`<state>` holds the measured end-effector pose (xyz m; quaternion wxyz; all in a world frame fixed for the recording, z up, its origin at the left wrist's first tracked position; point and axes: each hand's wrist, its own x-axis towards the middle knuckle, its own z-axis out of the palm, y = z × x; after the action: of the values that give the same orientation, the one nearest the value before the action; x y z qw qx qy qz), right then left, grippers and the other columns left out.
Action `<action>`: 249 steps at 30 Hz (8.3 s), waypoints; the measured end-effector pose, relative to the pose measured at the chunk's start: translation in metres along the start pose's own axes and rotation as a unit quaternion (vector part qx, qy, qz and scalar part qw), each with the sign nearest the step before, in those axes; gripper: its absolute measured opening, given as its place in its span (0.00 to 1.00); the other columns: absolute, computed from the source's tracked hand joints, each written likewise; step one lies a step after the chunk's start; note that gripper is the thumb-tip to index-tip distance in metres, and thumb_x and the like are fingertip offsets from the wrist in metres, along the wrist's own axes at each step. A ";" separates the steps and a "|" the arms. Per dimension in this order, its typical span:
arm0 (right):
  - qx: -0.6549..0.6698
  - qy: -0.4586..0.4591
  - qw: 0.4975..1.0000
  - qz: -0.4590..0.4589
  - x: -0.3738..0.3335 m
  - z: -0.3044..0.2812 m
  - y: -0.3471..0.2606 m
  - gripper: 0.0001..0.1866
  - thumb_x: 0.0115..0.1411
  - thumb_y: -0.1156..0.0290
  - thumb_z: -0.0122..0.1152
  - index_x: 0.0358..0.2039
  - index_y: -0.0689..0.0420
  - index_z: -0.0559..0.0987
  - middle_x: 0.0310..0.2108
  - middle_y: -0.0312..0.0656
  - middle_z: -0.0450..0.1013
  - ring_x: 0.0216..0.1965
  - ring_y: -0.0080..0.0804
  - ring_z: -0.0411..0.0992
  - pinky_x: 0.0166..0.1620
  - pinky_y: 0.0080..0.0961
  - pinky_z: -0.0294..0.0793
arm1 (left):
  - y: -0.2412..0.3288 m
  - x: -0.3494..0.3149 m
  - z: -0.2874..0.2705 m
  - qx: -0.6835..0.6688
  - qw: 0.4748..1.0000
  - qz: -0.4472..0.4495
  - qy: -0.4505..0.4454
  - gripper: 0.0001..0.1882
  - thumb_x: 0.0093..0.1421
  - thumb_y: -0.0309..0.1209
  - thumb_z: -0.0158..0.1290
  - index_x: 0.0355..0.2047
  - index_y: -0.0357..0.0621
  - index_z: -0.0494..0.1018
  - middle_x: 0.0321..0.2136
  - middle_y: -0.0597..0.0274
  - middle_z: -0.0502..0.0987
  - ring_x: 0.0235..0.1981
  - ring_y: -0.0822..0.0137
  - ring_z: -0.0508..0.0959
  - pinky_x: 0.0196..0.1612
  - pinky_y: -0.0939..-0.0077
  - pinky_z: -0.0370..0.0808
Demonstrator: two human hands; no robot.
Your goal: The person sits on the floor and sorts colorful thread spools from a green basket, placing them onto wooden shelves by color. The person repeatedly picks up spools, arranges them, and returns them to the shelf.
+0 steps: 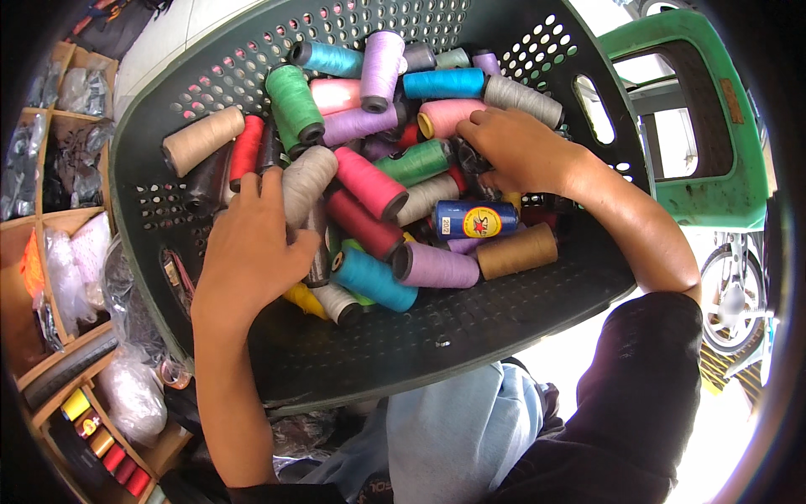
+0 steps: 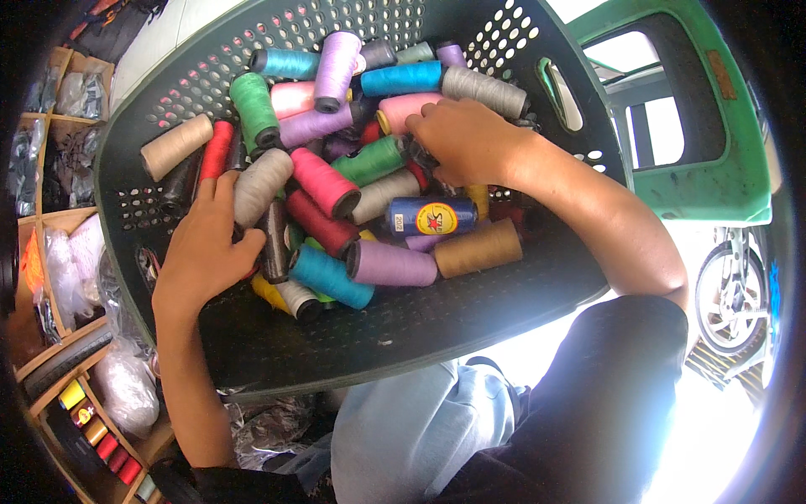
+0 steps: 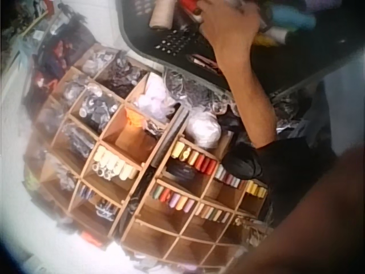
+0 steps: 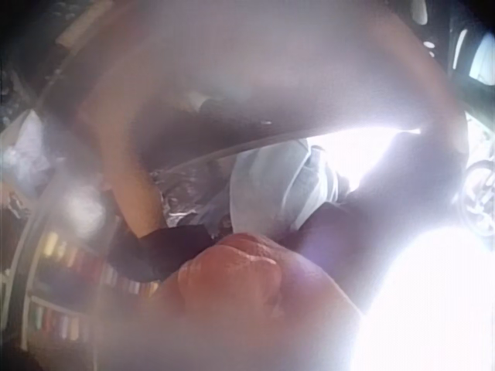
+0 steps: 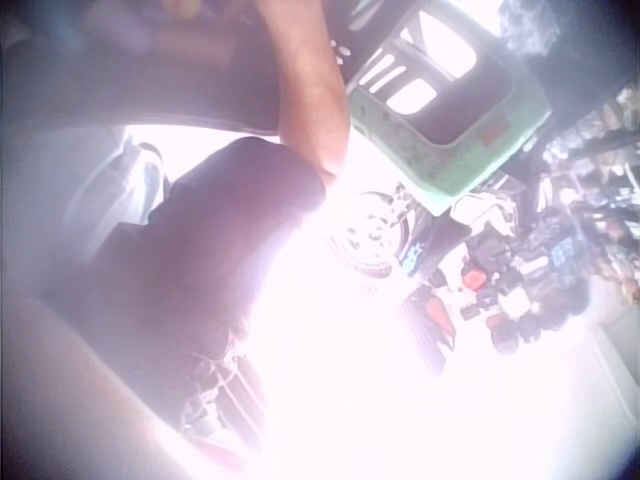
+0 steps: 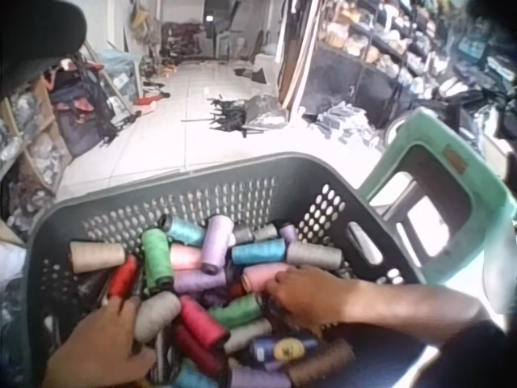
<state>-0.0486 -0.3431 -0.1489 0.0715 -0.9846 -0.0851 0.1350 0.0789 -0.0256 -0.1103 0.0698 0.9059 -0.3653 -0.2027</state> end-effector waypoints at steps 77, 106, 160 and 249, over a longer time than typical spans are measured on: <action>-0.032 0.139 0.988 -0.067 0.016 -0.006 -0.024 0.25 0.43 0.57 0.76 0.38 0.60 0.82 0.40 0.48 0.77 0.48 0.45 0.76 0.52 0.41 0.75 | 0.028 0.040 -0.021 -0.477 0.857 -0.100 0.165 0.35 0.56 0.36 0.69 0.59 0.34 0.69 0.43 0.54 0.79 0.43 0.65 0.80 0.49 0.72 0.74; 0.092 0.177 0.980 0.026 0.014 -0.048 -0.005 0.24 0.55 0.54 0.69 0.39 0.63 0.76 0.34 0.57 0.79 0.39 0.57 0.79 0.45 0.47 0.77 | 0.011 0.051 0.006 -0.153 0.957 0.077 0.232 0.25 0.49 0.23 0.59 0.49 0.38 0.68 0.38 0.41 0.77 0.42 0.34 0.77 0.46 0.45 0.73; -0.017 0.148 0.987 0.057 0.030 0.006 -0.001 0.21 0.53 0.62 0.69 0.45 0.55 0.77 0.46 0.47 0.74 0.49 0.49 0.75 0.49 0.44 0.77 | 0.028 0.031 -0.002 -0.105 0.977 0.142 0.118 0.27 0.55 0.38 0.65 0.50 0.38 0.69 0.43 0.44 0.79 0.45 0.41 0.79 0.47 0.48 0.74; 0.017 0.160 0.977 0.143 0.033 -0.001 0.037 0.13 0.58 0.69 0.66 0.41 0.61 0.78 0.36 0.49 0.80 0.40 0.49 0.80 0.45 0.41 0.78 | -0.022 0.034 -0.052 -0.717 0.562 -0.013 0.412 0.17 0.58 0.36 0.60 0.41 0.37 0.71 0.33 0.50 0.78 0.32 0.54 0.81 0.42 0.58 0.83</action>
<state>-0.0112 -0.3735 -0.1622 0.0809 -0.9941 0.0710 -0.0138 0.1364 -0.0338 -0.0802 0.8363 0.5479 -0.0194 -0.0034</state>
